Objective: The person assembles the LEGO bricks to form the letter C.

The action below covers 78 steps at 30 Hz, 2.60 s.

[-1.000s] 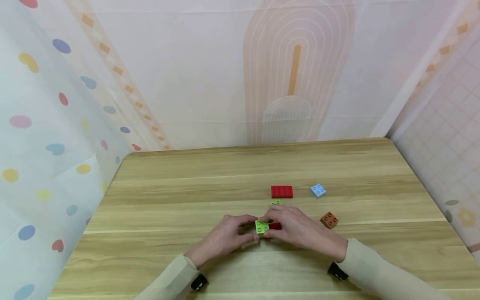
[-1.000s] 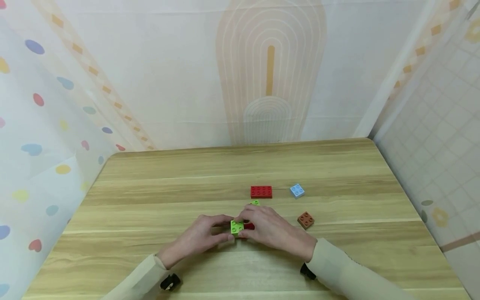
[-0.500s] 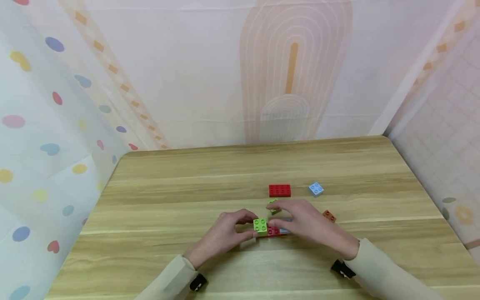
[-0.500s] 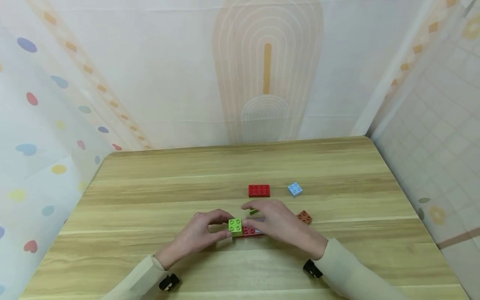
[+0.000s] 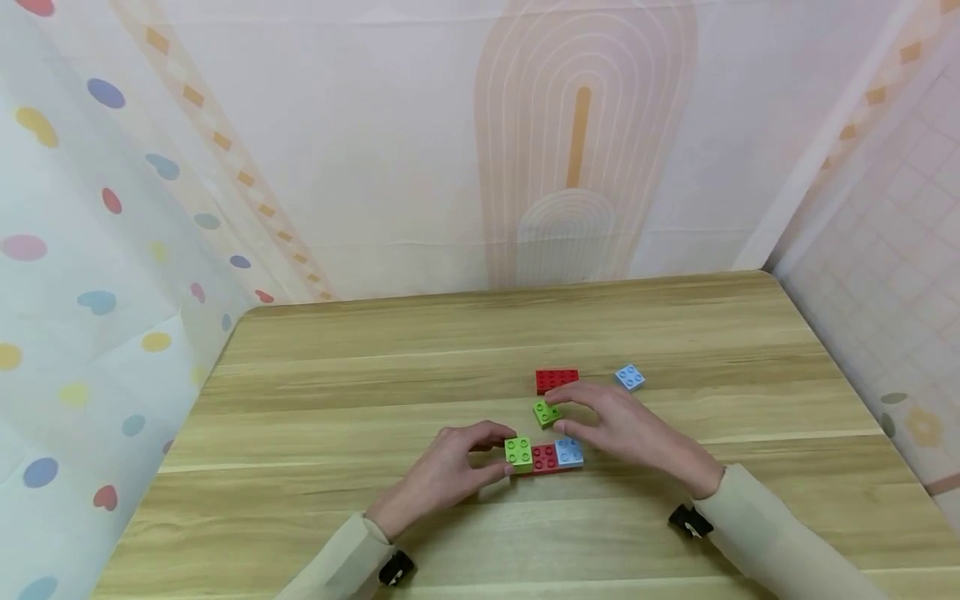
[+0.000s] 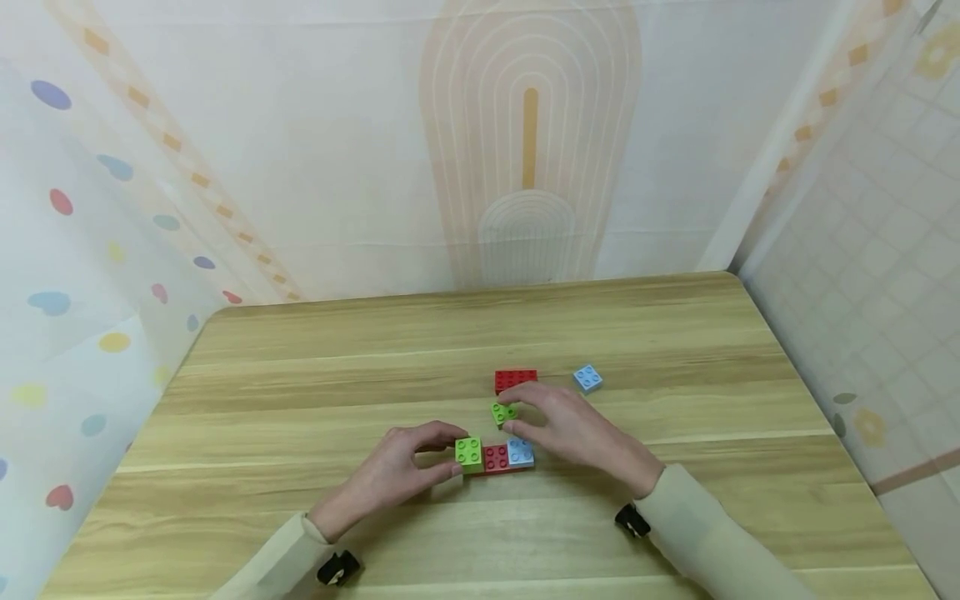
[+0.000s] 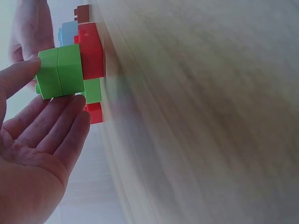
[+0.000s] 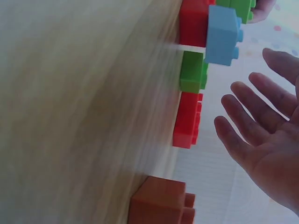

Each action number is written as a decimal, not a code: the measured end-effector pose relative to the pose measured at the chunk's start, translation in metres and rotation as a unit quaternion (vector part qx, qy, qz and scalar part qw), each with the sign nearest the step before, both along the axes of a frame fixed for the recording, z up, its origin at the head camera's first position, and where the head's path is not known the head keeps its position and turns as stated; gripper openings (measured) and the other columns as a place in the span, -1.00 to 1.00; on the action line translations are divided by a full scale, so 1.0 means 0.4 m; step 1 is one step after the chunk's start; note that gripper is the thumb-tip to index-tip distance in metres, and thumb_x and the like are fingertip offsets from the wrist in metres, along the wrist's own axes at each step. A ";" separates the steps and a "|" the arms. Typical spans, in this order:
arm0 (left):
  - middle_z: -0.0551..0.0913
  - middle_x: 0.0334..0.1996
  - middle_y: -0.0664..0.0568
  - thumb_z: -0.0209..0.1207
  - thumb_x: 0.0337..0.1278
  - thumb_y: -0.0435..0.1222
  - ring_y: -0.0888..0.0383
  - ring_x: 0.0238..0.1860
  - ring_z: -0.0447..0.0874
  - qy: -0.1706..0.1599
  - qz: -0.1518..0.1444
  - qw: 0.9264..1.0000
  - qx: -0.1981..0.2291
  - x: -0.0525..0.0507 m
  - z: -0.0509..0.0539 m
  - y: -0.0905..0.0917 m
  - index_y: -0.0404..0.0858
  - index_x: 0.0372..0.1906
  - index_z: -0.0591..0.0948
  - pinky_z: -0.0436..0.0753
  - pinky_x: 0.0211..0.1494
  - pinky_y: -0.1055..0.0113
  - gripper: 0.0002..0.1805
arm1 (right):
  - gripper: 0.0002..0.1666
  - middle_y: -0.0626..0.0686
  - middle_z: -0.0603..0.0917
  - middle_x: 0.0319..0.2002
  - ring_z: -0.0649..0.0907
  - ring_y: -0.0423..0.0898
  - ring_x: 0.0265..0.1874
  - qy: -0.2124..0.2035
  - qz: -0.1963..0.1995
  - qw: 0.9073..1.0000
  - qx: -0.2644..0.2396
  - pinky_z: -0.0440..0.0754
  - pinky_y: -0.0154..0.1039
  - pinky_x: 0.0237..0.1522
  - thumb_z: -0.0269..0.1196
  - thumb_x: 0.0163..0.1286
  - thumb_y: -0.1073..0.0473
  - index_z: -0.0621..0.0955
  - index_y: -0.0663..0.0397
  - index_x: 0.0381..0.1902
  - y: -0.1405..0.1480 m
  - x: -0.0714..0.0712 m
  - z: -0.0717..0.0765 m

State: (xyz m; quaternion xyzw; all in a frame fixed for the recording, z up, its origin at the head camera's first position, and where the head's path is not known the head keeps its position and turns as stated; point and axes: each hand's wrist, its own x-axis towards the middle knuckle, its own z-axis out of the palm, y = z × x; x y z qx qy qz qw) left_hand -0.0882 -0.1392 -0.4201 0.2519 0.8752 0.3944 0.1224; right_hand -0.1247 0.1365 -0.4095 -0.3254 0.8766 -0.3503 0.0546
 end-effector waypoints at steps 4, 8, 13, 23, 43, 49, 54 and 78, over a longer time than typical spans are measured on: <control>0.68 0.06 0.12 0.33 0.23 -0.19 0.11 0.05 0.65 0.003 0.001 1.000 0.007 0.000 -0.001 -0.001 -0.16 0.15 0.61 0.61 0.14 0.20 -0.60 | -0.52 -0.08 0.60 0.19 0.52 -0.03 0.23 -0.009 0.011 1.000 0.006 0.47 0.08 0.25 0.28 0.43 -0.01 0.58 0.03 0.24 -0.001 -0.012 -0.009; 0.68 0.05 0.14 0.32 0.24 -0.19 0.11 0.05 0.65 0.005 0.000 1.000 0.009 0.000 -0.002 -0.003 -0.14 0.14 0.62 0.61 0.14 0.20 -0.62 | -0.47 -0.04 0.59 0.21 0.51 -0.01 0.24 -0.010 0.027 1.000 0.009 0.45 0.07 0.27 0.28 0.42 -0.03 0.56 0.05 0.26 -0.005 -0.023 -0.015; 0.68 0.05 0.14 0.32 0.24 -0.20 0.12 0.05 0.65 0.008 0.000 1.000 0.008 0.001 -0.005 -0.004 -0.14 0.13 0.62 0.61 0.14 0.21 -0.63 | -0.46 -0.04 0.59 0.22 0.51 -0.01 0.24 -0.014 0.035 0.999 0.020 0.46 0.07 0.27 0.30 0.41 -0.02 0.55 0.05 0.27 -0.012 -0.036 -0.018; 0.68 0.06 0.15 0.31 0.26 -0.19 0.12 0.05 0.65 0.002 0.003 1.000 0.003 0.001 -0.005 -0.002 -0.13 0.14 0.62 0.61 0.14 0.20 -0.63 | -0.46 -0.04 0.60 0.20 0.53 -0.05 0.21 -0.048 0.030 0.998 0.039 0.47 0.04 0.25 0.33 0.38 0.01 0.56 0.06 0.25 -0.024 -0.056 -0.019; 0.68 0.03 0.17 0.30 0.27 -0.20 0.14 0.04 0.65 -0.009 0.008 1.000 0.012 0.002 -0.004 0.003 -0.11 0.13 0.62 0.61 0.13 0.21 -0.65 | -0.56 0.03 0.63 0.14 0.58 -0.04 0.13 -0.028 0.014 0.993 0.113 0.56 -0.02 0.15 0.34 0.36 0.18 0.61 0.09 0.19 -0.048 -0.069 -0.022; 0.68 0.03 0.16 0.30 0.27 -0.19 0.14 0.04 0.65 -0.009 0.010 1.000 0.012 0.003 -0.006 0.004 -0.11 0.13 0.62 0.62 0.12 0.22 -0.65 | -0.57 0.03 0.64 0.12 0.60 -0.09 0.04 -0.033 0.006 0.995 0.098 0.58 -0.04 0.09 0.33 0.38 0.13 0.62 0.09 0.18 -0.050 -0.063 -0.018; 0.68 0.03 0.15 0.30 0.27 -0.18 0.15 0.04 0.65 -0.008 0.010 1.000 0.014 0.004 -0.007 0.005 -0.11 0.13 0.62 0.62 0.12 0.23 -0.64 | -0.56 0.01 0.65 0.09 0.60 -0.14 -0.04 -0.035 0.002 0.997 0.073 0.60 -0.09 0.04 0.33 0.38 0.11 0.62 0.08 0.19 -0.049 -0.051 -0.006; 0.68 0.06 0.15 0.31 0.26 -0.19 0.14 0.04 0.66 0.000 0.008 1.000 0.018 0.006 -0.010 0.005 -0.11 0.14 0.62 0.62 0.12 0.26 -0.64 | -0.55 -0.06 0.64 0.09 0.60 -0.15 0.00 -0.005 0.007 1.000 -0.002 0.61 -0.11 0.03 0.36 0.35 0.14 0.62 0.01 0.20 -0.048 0.012 0.043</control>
